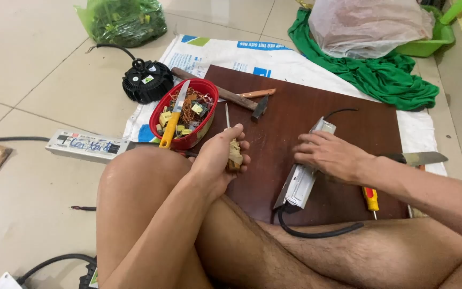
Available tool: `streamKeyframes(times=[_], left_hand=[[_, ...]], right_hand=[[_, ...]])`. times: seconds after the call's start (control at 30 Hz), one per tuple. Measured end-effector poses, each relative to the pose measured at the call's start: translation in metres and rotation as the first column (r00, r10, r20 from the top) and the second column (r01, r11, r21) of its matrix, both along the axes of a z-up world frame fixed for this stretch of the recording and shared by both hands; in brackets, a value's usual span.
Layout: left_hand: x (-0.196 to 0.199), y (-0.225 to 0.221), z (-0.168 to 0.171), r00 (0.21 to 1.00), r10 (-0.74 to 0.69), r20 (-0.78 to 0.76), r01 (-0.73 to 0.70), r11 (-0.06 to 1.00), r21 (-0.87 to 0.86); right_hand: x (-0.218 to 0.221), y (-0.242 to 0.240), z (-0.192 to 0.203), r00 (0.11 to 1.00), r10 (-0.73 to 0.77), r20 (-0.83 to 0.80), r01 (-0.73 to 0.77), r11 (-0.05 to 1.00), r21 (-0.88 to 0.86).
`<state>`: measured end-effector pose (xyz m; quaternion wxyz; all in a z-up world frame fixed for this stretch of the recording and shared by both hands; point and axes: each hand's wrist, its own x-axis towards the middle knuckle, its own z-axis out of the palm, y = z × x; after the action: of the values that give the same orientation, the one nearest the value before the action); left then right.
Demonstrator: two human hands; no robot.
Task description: The person is unscrewing a metal casing of an electronic device using a screwdriver and pliers while sitting on the floor.
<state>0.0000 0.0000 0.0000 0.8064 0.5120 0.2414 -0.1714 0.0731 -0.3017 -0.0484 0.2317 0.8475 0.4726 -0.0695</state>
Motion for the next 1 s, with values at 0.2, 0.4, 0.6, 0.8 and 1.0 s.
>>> streamKeyframes(times=[0.2,0.4,0.6,0.8,1.0], left_hand=[[0.002,-0.004,-0.001,1.0,-0.012,-0.022,0.014,0.999,0.052],[0.005,-0.007,-0.011,0.999,-0.043,-0.003,0.043,0.994,0.098],[-0.001,-0.005,-0.005,0.999,-0.032,0.02,0.029,0.993,0.112],[0.002,-0.01,-0.017,0.995,-0.068,0.069,0.056,0.984,0.171],[0.007,-0.021,-0.053,0.949,-0.29,0.126,0.179,0.82,0.544]], right_hand=[[-0.021,0.004,0.004,0.475,-0.756,-0.451,0.812,0.179,0.555],[-0.055,0.068,-0.019,-0.022,-0.763,-0.645,0.961,-0.194,0.196],[-0.023,0.044,-0.054,0.09,-0.776,-0.624,0.956,-0.108,0.272],[0.025,-0.014,-0.063,0.252,-0.819,-0.515,0.963,0.157,0.22],[0.024,-0.043,-0.016,0.411,-0.783,-0.467,0.893,0.448,0.037]])
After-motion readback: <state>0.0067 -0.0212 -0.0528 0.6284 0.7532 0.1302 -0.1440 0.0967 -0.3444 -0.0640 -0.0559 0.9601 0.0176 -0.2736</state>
